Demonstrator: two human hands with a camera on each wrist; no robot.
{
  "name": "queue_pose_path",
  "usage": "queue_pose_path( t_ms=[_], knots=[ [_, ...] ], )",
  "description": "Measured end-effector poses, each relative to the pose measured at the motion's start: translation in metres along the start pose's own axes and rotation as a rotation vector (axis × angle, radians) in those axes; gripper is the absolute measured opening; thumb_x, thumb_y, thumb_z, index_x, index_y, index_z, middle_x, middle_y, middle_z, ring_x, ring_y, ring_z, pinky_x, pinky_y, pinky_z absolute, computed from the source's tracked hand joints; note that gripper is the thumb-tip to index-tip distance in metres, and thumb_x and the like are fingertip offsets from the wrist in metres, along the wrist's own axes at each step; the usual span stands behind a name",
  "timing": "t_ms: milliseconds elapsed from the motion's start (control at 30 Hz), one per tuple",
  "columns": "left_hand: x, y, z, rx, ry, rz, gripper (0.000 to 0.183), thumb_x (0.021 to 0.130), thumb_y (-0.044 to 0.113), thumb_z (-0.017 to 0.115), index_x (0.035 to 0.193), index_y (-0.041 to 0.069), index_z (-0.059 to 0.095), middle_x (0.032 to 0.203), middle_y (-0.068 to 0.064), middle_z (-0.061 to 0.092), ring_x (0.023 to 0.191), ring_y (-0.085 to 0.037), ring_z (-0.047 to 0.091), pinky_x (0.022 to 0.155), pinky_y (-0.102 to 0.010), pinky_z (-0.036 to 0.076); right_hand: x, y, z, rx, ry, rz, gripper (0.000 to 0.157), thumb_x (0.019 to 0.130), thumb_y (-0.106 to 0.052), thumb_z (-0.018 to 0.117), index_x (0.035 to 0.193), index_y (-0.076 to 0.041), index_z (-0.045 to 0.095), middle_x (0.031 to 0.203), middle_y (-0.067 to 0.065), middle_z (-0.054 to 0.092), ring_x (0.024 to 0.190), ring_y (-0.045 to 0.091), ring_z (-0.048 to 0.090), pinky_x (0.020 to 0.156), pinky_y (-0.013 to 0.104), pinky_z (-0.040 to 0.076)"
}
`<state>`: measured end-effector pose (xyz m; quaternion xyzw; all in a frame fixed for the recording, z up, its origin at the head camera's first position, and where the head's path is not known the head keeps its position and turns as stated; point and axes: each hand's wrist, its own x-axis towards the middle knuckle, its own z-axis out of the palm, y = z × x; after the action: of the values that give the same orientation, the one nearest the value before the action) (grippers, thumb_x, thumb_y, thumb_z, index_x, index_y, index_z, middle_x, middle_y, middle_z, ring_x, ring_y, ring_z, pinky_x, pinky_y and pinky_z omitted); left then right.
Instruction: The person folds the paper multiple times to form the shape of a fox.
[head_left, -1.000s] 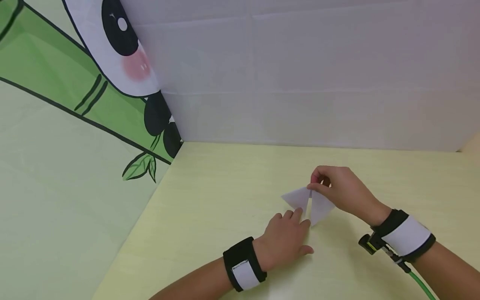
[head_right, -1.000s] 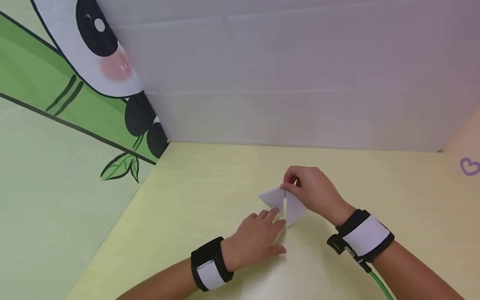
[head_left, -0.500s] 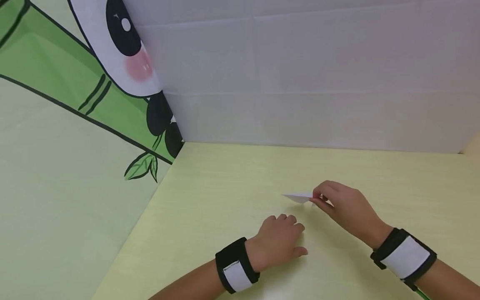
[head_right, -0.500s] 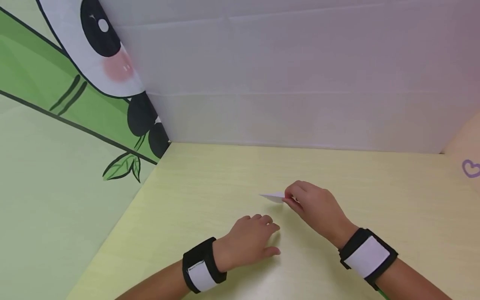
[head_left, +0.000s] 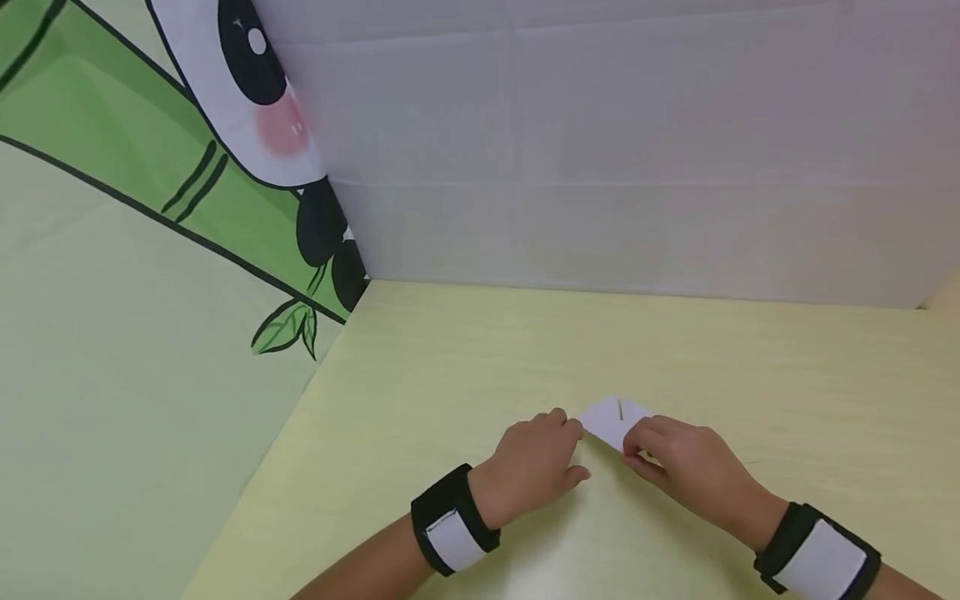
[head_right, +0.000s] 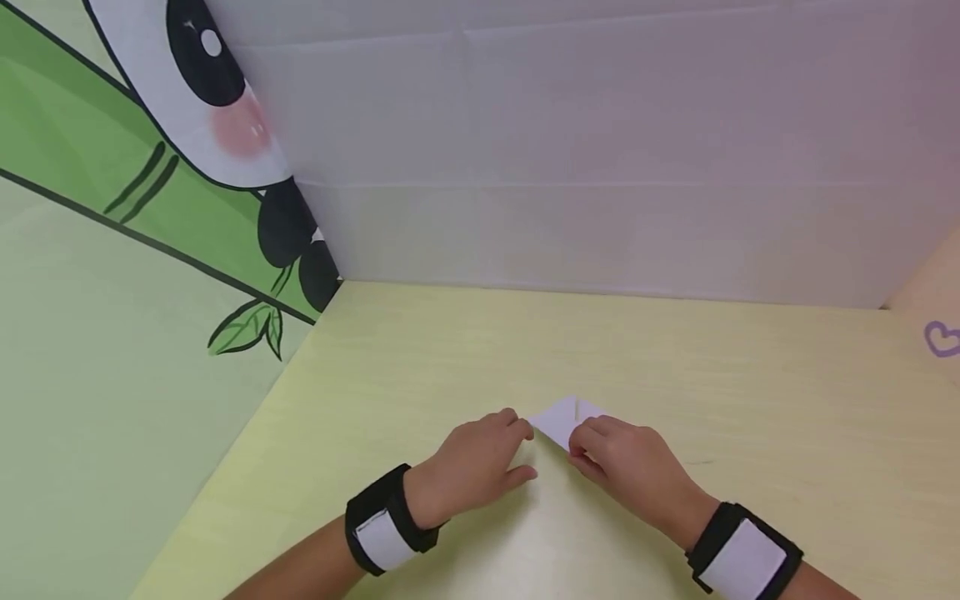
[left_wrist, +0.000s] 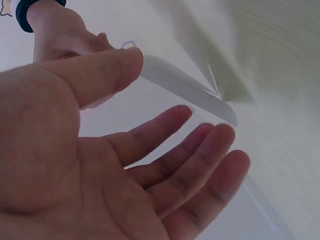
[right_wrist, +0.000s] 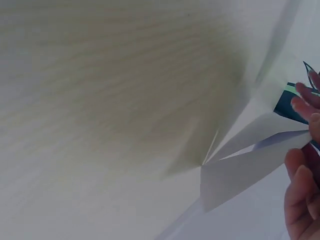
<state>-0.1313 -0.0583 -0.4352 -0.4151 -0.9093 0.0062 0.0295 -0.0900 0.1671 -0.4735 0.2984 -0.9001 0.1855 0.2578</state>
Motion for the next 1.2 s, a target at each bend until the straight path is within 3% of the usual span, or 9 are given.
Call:
queue_pose_path(
  t_ms=[267,333,500,733,867,1033,1200],
  knots=[
    [0.01,0.003,0.013,0.056,-0.094,0.129,0.023,0.098,0.032,0.069,0.111,0.013,0.065,0.117,0.004,0.062,0.108,-0.012,0.06,0.079,-0.022,0.052,-0.01,-0.004,0.01,0.018,-0.115,0.022,0.035,0.069,-0.003,0.089,0.08,-0.025,0.064,0.077,-0.019,0.056,0.07,-0.003,0.049,0.055,0.017,0.043],
    [0.012,0.004,0.017,0.055,-0.116,0.149,0.021,0.099,0.031,0.067,0.111,0.014,0.064,0.116,0.005,0.062,0.107,-0.009,0.059,0.08,-0.02,0.051,-0.013,-0.004,0.013,0.027,-0.142,0.033,0.033,0.071,-0.003,0.087,0.079,-0.025,0.064,0.077,-0.02,0.056,0.07,-0.004,0.049,0.056,0.018,0.044],
    [0.019,0.006,0.026,0.036,-0.146,0.18,0.018,0.098,0.032,0.069,0.101,0.015,0.063,0.091,0.007,0.052,0.087,-0.007,0.052,0.068,-0.018,0.045,-0.017,-0.001,0.018,0.043,-0.176,0.056,0.033,0.074,-0.002,0.085,0.077,-0.026,0.063,0.076,-0.022,0.055,0.07,-0.005,0.049,0.057,0.02,0.045],
    [0.027,0.012,0.033,0.114,-0.197,0.195,0.029,0.098,0.04,0.067,0.107,0.013,0.069,0.099,0.004,0.052,0.093,-0.011,0.048,0.078,-0.019,0.046,-0.022,0.005,0.026,0.067,-0.237,0.067,0.031,0.076,-0.003,0.083,0.078,-0.027,0.063,0.076,-0.023,0.052,0.07,-0.004,0.047,0.057,0.02,0.044],
    [0.03,0.014,0.039,0.127,-0.185,0.182,0.028,0.1,0.039,0.065,0.105,0.013,0.07,0.099,0.004,0.054,0.09,-0.011,0.048,0.073,-0.019,0.048,-0.027,0.01,0.031,0.087,-0.24,0.065,0.028,0.077,-0.008,0.085,0.08,-0.027,0.064,0.077,-0.024,0.053,0.072,-0.004,0.049,0.059,0.021,0.046],
    [0.039,0.017,0.046,0.138,-0.11,0.163,0.018,0.1,0.033,0.065,0.097,0.016,0.068,0.088,0.004,0.056,0.081,-0.01,0.052,0.063,-0.02,0.046,-0.029,0.025,0.033,0.15,-0.246,0.057,0.025,0.077,-0.008,0.086,0.083,-0.025,0.068,0.081,-0.022,0.059,0.074,-0.002,0.054,0.064,0.024,0.05],
    [0.049,0.021,0.057,0.163,-0.076,0.16,0.014,0.1,0.031,0.065,0.103,0.018,0.066,0.089,0.003,0.056,0.082,-0.011,0.052,0.061,-0.02,0.042,-0.028,0.04,0.033,0.287,-0.302,0.169,0.025,0.083,-0.002,0.079,0.087,-0.024,0.069,0.085,-0.02,0.063,0.078,-0.001,0.058,0.07,0.028,0.052]
  ],
)
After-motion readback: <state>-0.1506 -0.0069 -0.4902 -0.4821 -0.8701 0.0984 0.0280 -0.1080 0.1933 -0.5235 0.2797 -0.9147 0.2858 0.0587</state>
